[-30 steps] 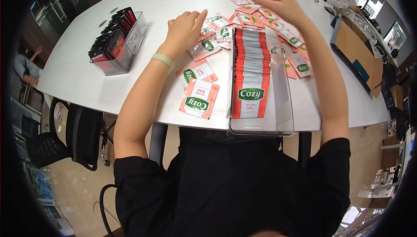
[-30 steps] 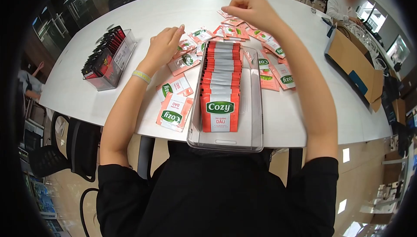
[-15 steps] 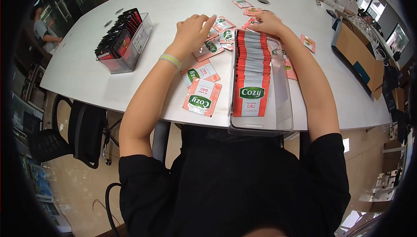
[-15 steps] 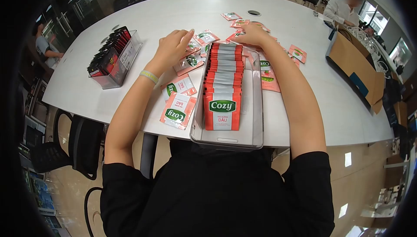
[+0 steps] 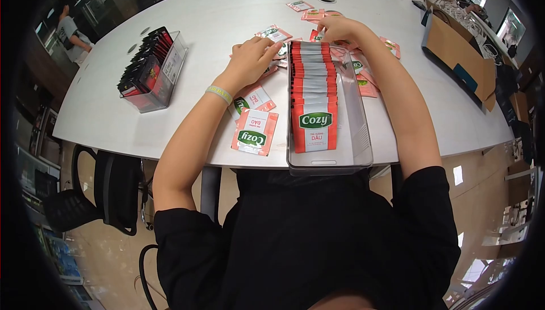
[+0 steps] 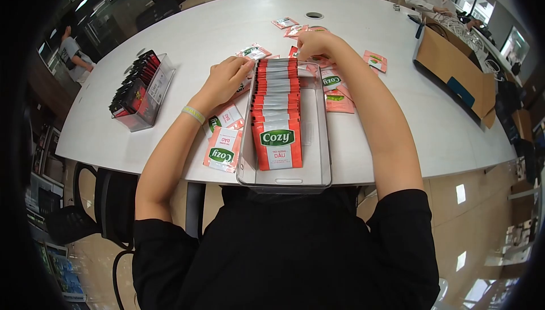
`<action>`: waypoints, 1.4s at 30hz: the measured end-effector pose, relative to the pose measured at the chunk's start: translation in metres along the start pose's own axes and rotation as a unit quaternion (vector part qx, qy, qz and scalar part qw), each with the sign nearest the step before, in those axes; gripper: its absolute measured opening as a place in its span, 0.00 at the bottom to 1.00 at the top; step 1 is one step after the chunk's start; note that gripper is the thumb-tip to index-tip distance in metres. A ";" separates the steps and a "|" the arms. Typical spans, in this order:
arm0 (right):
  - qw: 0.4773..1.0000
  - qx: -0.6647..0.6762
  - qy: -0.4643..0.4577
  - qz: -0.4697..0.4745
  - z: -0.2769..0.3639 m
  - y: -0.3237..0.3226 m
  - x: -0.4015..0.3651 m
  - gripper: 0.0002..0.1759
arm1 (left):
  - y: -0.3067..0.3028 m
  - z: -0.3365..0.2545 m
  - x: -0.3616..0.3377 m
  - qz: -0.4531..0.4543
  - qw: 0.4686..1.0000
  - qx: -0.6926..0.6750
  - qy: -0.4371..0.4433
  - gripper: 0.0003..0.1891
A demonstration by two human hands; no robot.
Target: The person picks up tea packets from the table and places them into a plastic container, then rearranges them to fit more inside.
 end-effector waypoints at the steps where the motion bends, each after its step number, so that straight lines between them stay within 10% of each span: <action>1: 1.000 -0.002 0.000 0.001 -0.008 0.000 0.010 0.30 | 0.000 -0.001 0.000 -0.001 1.000 -0.001 -0.001 0.24; 16: 0.969 -0.142 -0.202 -0.027 0.000 -0.020 0.013 0.18 | -0.003 -0.004 -0.003 0.017 1.000 0.005 0.005 0.23; 21: 0.907 -0.140 -0.321 -0.235 0.050 -0.059 -0.064 0.16 | 0.001 0.001 -0.003 0.020 1.000 0.012 0.005 0.23; 27: 0.920 -0.123 -0.363 0.083 0.110 -0.020 -0.177 0.15 | 0.001 -0.003 -0.004 0.027 0.999 0.044 0.013 0.21; 42: 0.826 -0.270 -0.477 -0.134 0.087 0.060 -0.189 0.19 | -0.001 -0.003 -0.004 0.012 1.000 0.025 0.009 0.22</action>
Point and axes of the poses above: each hand's wrist, its own x-axis towards the middle knuckle, its own y-axis out of the palm, z = x × y, the point moved 1 cm from there along x, towards the middle knuckle, and after that the axes turned 5 degrees about -y, right-handed, at the moved point
